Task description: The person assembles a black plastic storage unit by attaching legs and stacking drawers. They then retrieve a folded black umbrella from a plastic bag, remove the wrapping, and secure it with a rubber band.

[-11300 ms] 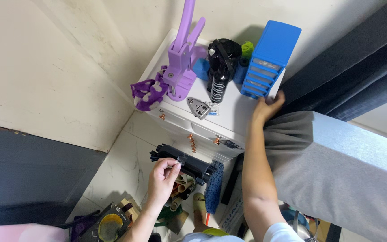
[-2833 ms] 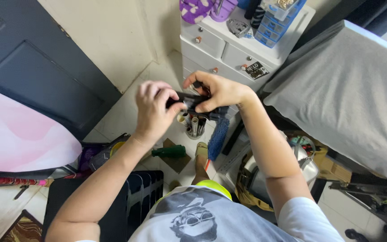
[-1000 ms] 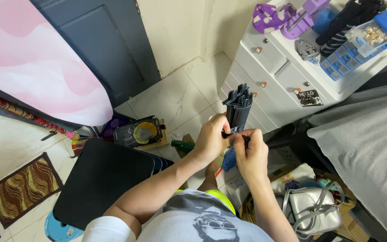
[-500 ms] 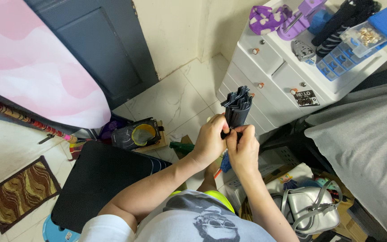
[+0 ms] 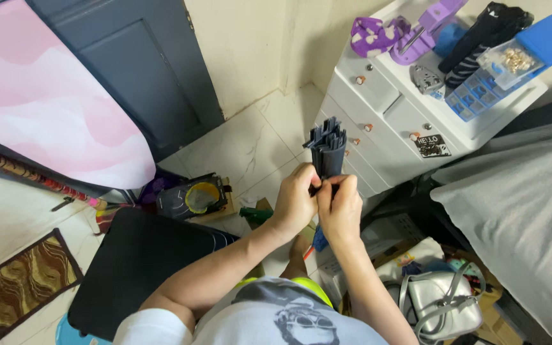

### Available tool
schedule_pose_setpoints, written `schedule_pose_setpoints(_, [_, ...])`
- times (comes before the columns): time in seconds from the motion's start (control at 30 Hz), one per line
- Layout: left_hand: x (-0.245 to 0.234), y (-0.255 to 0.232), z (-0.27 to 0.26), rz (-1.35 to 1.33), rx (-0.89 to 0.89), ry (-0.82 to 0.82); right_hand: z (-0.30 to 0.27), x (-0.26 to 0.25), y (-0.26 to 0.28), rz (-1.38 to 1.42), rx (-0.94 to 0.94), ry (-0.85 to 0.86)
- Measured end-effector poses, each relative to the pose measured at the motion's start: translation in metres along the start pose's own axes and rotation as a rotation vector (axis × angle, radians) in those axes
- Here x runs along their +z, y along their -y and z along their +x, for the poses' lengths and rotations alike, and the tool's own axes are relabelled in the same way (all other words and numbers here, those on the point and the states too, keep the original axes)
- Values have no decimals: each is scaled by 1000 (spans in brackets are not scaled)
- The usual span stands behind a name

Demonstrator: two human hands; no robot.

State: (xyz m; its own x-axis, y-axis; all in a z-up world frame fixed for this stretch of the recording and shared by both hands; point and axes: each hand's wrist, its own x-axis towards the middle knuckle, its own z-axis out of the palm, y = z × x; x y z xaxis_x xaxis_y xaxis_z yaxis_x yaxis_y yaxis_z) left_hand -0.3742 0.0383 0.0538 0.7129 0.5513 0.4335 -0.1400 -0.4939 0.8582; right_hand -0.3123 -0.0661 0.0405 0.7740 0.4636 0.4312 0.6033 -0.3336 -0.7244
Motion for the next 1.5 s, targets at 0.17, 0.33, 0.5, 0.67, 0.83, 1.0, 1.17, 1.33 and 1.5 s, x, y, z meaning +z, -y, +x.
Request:
schedule_pose_setpoints(0.17, [0, 5, 4, 8, -24, -18, 9, -3, 13, 113, 104, 45])
schedule_pose_setpoints(0.33, [-6, 6, 9, -39, -73, 49, 24, -35, 18, 57, 79, 260])
schedule_pose_setpoints(0.5, [-7, -5, 15, -26, -34, 62, 27, -52, 22, -131, -18, 316])
schedule_pose_setpoints(0.67, [-10, -14, 15, 16, 31, 42, 28, -63, 28, -113, -61, 317])
schedule_pose_setpoints(0.83, [-5, -15, 7, 28, 40, 61, 25, -58, 27, -77, -49, 288])
schedule_pose_setpoints(1.0, [-2, -14, 2, 38, 63, 48, 17, -48, 21, -68, 15, 273])
schedule_pose_setpoints(1.17, [0, -21, 0, 51, 93, 10, 8, -37, 17, -61, -43, 197])
schedule_pose_setpoints(1.33, [-2, -26, 1, 50, 77, 34, 7, -24, 11, -170, -33, 124])
schedule_pose_setpoints(1.5, [-4, -26, 4, 68, 102, 43, 10, -18, 5, -171, -45, 126])
